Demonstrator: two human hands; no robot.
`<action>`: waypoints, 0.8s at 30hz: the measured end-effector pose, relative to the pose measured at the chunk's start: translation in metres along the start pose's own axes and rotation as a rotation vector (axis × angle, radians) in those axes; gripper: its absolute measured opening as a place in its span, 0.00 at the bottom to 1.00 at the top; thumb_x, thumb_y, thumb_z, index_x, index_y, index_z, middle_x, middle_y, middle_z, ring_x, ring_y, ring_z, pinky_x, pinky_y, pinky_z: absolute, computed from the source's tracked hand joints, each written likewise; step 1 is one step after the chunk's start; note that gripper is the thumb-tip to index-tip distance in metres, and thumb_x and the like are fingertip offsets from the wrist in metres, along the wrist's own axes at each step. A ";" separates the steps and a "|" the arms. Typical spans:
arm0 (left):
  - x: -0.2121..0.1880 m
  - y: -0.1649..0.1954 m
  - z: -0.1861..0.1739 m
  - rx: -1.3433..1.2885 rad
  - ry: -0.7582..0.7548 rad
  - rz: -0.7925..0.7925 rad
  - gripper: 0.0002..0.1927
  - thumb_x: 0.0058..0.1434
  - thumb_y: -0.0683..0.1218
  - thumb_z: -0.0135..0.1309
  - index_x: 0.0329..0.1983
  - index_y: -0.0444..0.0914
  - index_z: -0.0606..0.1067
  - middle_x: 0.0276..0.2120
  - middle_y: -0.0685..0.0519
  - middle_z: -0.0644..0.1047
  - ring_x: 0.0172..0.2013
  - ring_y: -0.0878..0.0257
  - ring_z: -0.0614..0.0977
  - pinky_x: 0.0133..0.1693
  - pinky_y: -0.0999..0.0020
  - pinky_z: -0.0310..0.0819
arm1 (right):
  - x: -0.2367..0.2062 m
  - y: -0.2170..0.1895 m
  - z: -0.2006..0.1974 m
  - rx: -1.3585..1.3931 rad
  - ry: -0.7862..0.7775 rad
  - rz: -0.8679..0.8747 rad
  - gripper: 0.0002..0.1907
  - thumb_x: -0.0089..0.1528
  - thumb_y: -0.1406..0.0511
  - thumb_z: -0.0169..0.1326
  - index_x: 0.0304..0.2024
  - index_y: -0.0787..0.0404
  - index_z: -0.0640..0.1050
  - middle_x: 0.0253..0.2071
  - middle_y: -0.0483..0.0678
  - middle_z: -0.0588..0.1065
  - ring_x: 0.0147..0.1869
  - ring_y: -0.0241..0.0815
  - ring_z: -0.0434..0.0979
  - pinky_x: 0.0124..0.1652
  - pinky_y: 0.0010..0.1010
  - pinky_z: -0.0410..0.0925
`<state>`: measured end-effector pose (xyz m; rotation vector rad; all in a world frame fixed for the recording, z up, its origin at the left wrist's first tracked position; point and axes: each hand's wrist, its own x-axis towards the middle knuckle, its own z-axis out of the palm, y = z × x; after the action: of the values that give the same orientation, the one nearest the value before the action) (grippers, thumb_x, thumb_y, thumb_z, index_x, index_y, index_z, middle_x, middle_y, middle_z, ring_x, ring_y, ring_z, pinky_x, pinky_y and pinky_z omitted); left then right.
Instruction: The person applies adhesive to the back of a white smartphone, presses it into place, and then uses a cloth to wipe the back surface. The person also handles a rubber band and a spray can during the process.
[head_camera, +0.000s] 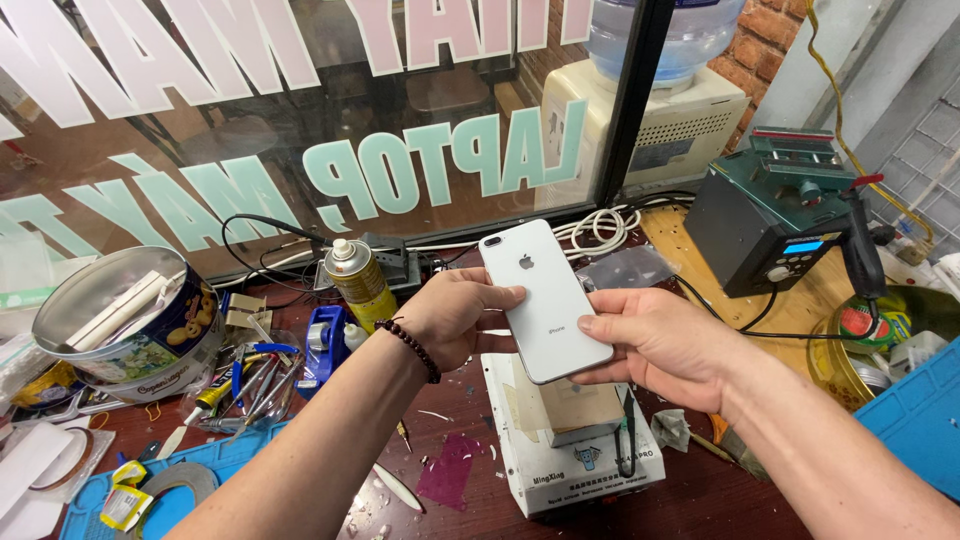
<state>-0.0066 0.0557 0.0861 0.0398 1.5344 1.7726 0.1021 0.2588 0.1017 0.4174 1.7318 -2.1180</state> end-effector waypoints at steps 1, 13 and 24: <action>0.000 0.000 0.000 0.002 0.004 0.005 0.10 0.62 0.40 0.56 0.47 0.35 0.78 0.43 0.47 0.82 0.43 0.56 0.84 0.45 0.52 0.83 | 0.001 0.001 0.000 -0.008 0.007 -0.006 0.19 0.64 0.66 0.49 0.55 0.67 0.76 0.50 0.53 0.81 0.51 0.44 0.82 0.51 0.44 0.76; -0.021 -0.013 0.017 0.052 -0.053 -0.011 0.13 0.60 0.41 0.59 0.47 0.32 0.77 0.41 0.47 0.82 0.38 0.60 0.86 0.42 0.58 0.84 | 0.005 0.012 -0.004 0.050 0.049 -0.133 0.19 0.64 0.67 0.49 0.55 0.70 0.76 0.50 0.53 0.80 0.50 0.44 0.81 0.50 0.42 0.76; -0.015 -0.024 0.009 -0.050 -0.033 -0.096 0.13 0.58 0.35 0.59 0.46 0.29 0.76 0.38 0.46 0.81 0.32 0.60 0.83 0.42 0.61 0.85 | 0.004 0.006 0.008 -0.063 0.139 -0.002 0.16 0.61 0.66 0.56 0.49 0.69 0.78 0.40 0.52 0.78 0.36 0.41 0.77 0.42 0.39 0.77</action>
<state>0.0208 0.0540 0.0751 -0.0283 1.4441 1.7252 0.1011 0.2497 0.0964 0.5573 1.8706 -2.0728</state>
